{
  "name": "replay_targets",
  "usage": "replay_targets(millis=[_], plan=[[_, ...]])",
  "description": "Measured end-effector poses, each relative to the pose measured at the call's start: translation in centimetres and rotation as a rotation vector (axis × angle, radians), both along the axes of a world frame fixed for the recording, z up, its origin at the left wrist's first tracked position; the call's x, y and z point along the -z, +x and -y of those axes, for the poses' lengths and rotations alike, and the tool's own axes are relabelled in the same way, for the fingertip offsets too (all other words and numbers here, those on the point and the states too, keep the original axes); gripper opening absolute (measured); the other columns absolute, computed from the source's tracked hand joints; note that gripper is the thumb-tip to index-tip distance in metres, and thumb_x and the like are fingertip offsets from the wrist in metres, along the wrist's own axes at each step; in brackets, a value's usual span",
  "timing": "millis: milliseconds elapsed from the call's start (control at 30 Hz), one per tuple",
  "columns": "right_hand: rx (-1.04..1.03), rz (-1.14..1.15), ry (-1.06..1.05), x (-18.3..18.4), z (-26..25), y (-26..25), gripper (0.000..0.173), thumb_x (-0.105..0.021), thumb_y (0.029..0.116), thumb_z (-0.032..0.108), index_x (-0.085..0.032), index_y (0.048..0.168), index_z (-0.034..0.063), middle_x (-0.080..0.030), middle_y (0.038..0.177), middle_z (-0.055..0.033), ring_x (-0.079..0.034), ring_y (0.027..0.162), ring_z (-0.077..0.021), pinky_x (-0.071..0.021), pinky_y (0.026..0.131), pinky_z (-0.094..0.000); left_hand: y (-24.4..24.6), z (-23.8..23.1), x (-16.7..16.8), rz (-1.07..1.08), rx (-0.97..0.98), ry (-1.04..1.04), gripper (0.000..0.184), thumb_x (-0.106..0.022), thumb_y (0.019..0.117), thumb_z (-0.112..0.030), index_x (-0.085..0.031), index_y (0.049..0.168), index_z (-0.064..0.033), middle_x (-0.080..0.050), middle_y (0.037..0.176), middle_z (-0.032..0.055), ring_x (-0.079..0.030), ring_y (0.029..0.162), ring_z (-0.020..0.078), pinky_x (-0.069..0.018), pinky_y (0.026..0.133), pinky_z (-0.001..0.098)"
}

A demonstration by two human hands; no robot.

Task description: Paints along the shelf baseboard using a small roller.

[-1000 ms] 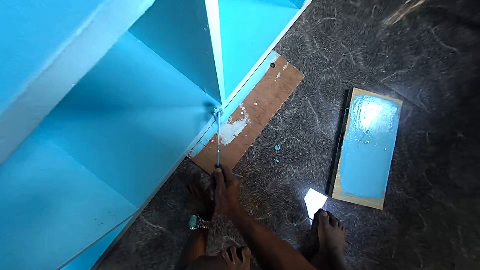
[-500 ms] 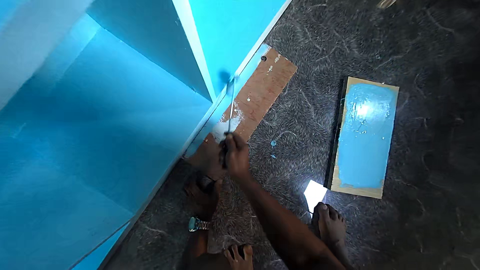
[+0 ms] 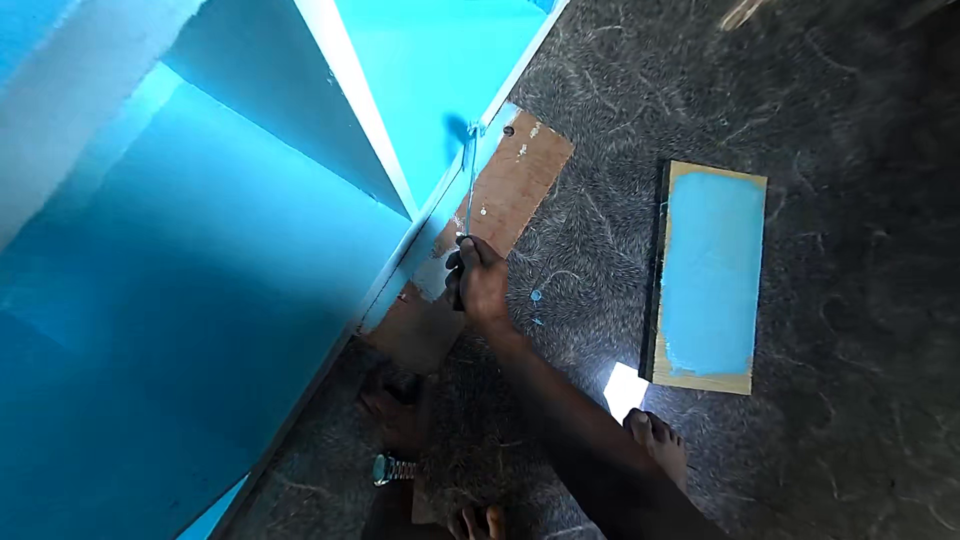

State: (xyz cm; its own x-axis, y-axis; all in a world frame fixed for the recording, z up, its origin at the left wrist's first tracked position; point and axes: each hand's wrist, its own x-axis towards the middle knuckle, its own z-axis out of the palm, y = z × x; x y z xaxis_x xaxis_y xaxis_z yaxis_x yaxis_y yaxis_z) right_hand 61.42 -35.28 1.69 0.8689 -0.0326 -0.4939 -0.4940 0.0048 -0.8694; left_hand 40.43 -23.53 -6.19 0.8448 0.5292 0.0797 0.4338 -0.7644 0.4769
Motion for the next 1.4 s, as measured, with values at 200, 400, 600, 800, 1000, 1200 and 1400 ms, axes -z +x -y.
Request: replay_targets(millis=[200, 400, 600, 800, 1000, 1200, 1400], plan=[[0.012, -0.012, 0.136, -2.0, -2.9, -8.1, 0.032, -0.043, 0.1103, 0.016, -0.063, 0.122, -0.0046, -0.060, 0.071, -0.0043, -0.052, 0.046, -0.0109, -0.0504, 0.043, -0.0291, 0.4, 0.2, -0.3, 0.014, 0.000, 0.009, 0.087, -0.070, 0.0789, -0.057, -0.053, 0.133, 0.0086, -0.060, 0.127, 0.0334, -0.058, 0.118, 0.0498, -0.0457, 0.104, 0.0584], [0.079, -0.020, 0.078, -0.8, 1.6, 4.7, 0.037, -0.036, 0.1136, 0.027, -0.061, 0.125, 0.0018, -0.068, 0.084, -0.0089, -0.057, 0.047, -0.0141, -0.0524, 0.042, -0.0303, 0.2, -0.1, 0.3, 0.041, 0.012, -0.016, 0.097, -0.077, 0.0753, -0.066, -0.052, 0.135, 0.0065, -0.059, 0.129, 0.0312, -0.058, 0.118, 0.0462, -0.0464, 0.104, 0.0558], [0.061, -0.037, 0.113, -1.0, 1.3, 1.7, 0.040, -0.036, 0.1133, 0.038, -0.060, 0.129, 0.0103, -0.066, 0.082, -0.0089, -0.054, 0.044, -0.0165, -0.0513, 0.040, -0.0329, 0.2, 0.0, 0.2, 0.036, 0.017, -0.012, 0.095, -0.075, 0.0754, -0.065, -0.052, 0.136, 0.0046, -0.058, 0.130, 0.0311, -0.057, 0.120, 0.0468, -0.0450, 0.105, 0.0564], [0.042, -0.014, 0.034, -0.6, 3.3, 5.7, 0.037, -0.038, 0.1135, 0.027, -0.061, 0.130, 0.0034, -0.068, 0.084, -0.0082, -0.055, 0.047, -0.0131, -0.0514, 0.043, -0.0297, 0.1, -0.1, 0.4, 0.040, 0.020, -0.030, 0.097, -0.077, 0.0747, -0.064, -0.051, 0.136, 0.0066, -0.058, 0.130, 0.0325, -0.056, 0.120, 0.0476, -0.0437, 0.106, 0.0579], [0.076, -0.018, 0.053, -1.0, 4.3, 7.6, 0.040, -0.035, 0.1128, 0.039, -0.059, 0.126, 0.0102, -0.066, 0.084, -0.0075, -0.053, 0.046, -0.0151, -0.0496, 0.041, -0.0313, 0.2, 0.5, 0.1, 0.056, -0.017, -0.065, 0.097, -0.079, 0.0737, -0.060, -0.050, 0.137, 0.0084, -0.059, 0.126, 0.0346, -0.057, 0.116, 0.0498, -0.0440, 0.104, 0.0602], [0.034, -0.007, 0.073, 0.1, 3.8, 5.1, 0.037, -0.037, 0.1137, 0.028, -0.060, 0.131, 0.0039, -0.068, 0.083, -0.0074, -0.053, 0.047, -0.0119, -0.0498, 0.043, -0.0284, 0.0, 0.3, 0.5, 0.039, -0.038, -0.051, 0.099, -0.074, 0.0738, -0.067, -0.051, 0.137, 0.0060, -0.059, 0.129, 0.0328, -0.057, 0.118, 0.0485, -0.0436, 0.105, 0.0607], [0.233, 0.021, 0.131, -0.5, 6.0, 15.4, 0.034, -0.038, 0.1122, 0.029, -0.059, 0.120, 0.0029, -0.065, 0.077, -0.0075, -0.051, 0.043, -0.0130, -0.0473, 0.039, -0.0283, 0.3, 0.4, -0.1, 0.085, -0.007, -0.028, 0.096, -0.076, 0.0752, -0.063, -0.052, 0.135, 0.0077, -0.060, 0.125, 0.0339, -0.058, 0.114, 0.0491, -0.0459, 0.102, 0.0597]])
